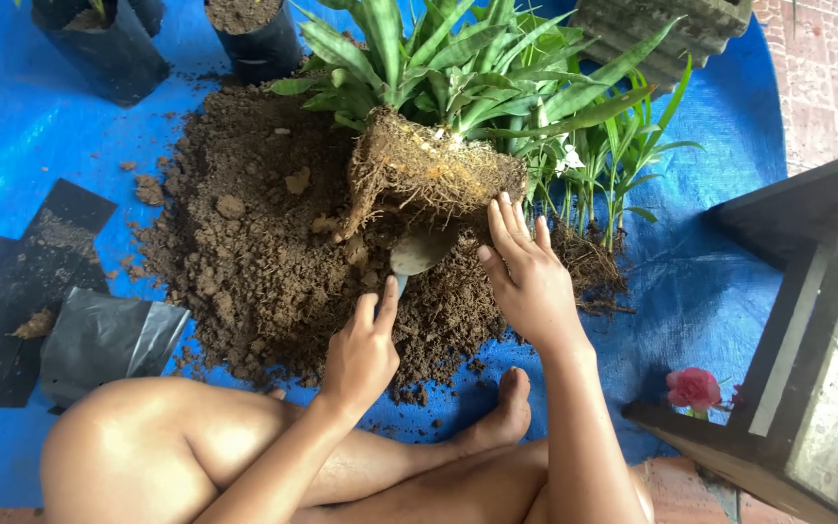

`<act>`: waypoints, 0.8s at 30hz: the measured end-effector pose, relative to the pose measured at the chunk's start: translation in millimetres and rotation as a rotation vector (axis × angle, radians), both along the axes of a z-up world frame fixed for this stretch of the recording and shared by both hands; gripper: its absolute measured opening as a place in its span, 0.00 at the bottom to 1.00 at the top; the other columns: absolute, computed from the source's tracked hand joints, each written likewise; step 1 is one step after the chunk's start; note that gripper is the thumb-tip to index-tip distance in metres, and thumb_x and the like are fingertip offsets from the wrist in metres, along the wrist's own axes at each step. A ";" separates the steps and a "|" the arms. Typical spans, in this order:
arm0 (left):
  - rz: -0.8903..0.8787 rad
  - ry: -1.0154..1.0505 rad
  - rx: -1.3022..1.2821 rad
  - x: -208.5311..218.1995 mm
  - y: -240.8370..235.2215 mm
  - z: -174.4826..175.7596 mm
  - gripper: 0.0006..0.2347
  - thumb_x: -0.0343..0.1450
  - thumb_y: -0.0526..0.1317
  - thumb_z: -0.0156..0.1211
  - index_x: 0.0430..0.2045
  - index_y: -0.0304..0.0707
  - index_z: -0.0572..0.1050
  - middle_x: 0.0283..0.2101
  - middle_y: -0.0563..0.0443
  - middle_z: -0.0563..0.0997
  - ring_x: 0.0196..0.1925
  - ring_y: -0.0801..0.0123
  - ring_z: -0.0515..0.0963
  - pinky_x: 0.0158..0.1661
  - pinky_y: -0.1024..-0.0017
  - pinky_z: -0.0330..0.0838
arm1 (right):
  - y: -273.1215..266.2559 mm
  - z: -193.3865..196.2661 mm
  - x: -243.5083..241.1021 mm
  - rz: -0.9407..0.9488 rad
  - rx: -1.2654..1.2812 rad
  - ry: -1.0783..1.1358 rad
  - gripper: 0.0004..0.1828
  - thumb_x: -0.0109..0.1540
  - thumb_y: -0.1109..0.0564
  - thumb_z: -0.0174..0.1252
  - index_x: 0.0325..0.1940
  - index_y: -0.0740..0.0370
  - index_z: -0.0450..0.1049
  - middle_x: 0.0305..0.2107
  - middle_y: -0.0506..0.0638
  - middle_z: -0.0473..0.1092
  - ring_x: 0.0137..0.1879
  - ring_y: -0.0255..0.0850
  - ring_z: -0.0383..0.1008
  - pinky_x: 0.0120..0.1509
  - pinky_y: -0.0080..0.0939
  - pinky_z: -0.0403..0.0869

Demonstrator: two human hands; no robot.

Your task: A person is sitting on the floor and using a garden trowel to carefully remove soil from the root ball of a plant in preparation for repotting.

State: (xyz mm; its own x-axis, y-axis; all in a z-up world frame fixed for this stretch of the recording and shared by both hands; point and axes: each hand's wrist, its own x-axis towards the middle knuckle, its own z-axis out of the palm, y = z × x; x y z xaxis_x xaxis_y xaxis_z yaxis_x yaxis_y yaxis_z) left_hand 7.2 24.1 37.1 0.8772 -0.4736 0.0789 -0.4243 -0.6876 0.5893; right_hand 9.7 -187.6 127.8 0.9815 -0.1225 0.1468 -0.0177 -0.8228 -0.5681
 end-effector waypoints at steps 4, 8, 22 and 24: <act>0.021 -0.022 -0.004 3.3 0.3 -7.7 0.28 0.62 0.20 0.53 0.62 0.25 0.64 0.44 0.23 0.76 0.15 0.66 0.77 0.12 0.76 0.68 | 0.9 1.5 2.3 0.003 0.008 0.005 0.28 0.69 0.50 0.51 0.72 0.60 0.61 0.68 0.55 0.57 0.74 0.49 0.54 0.79 0.54 0.43; 0.012 -0.079 -0.007 3.1 1.0 -19.3 0.28 0.62 0.21 0.54 0.61 0.26 0.66 0.43 0.25 0.76 0.15 0.66 0.77 0.11 0.76 0.68 | -0.5 0.2 0.6 0.008 -0.010 0.005 0.28 0.69 0.49 0.50 0.72 0.60 0.61 0.68 0.55 0.57 0.74 0.50 0.53 0.79 0.54 0.44; 0.040 -0.121 -0.034 0.0 7.3 -23.1 0.27 0.63 0.21 0.53 0.61 0.29 0.68 0.41 0.28 0.76 0.17 0.65 0.77 0.13 0.77 0.67 | 1.5 6.0 -1.3 -0.009 -0.005 0.043 0.29 0.69 0.48 0.50 0.72 0.60 0.61 0.69 0.56 0.56 0.75 0.48 0.52 0.79 0.53 0.42; 0.041 -0.093 -0.003 2.5 6.1 -27.6 0.28 0.63 0.22 0.53 0.62 0.29 0.65 0.43 0.28 0.76 0.18 0.65 0.77 0.14 0.76 0.69 | 2.4 5.5 0.1 0.004 -0.002 0.043 0.28 0.69 0.49 0.50 0.72 0.61 0.61 0.69 0.56 0.55 0.75 0.50 0.51 0.79 0.54 0.42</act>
State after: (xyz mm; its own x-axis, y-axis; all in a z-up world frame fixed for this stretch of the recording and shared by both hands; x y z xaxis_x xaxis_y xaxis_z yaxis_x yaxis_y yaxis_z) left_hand 9.7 30.2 9.5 0.8848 -0.4366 0.1629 -0.4487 -0.7037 0.5508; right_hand 9.7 -185.2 133.3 0.9875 -0.1183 0.1045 -0.0389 -0.8239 -0.5653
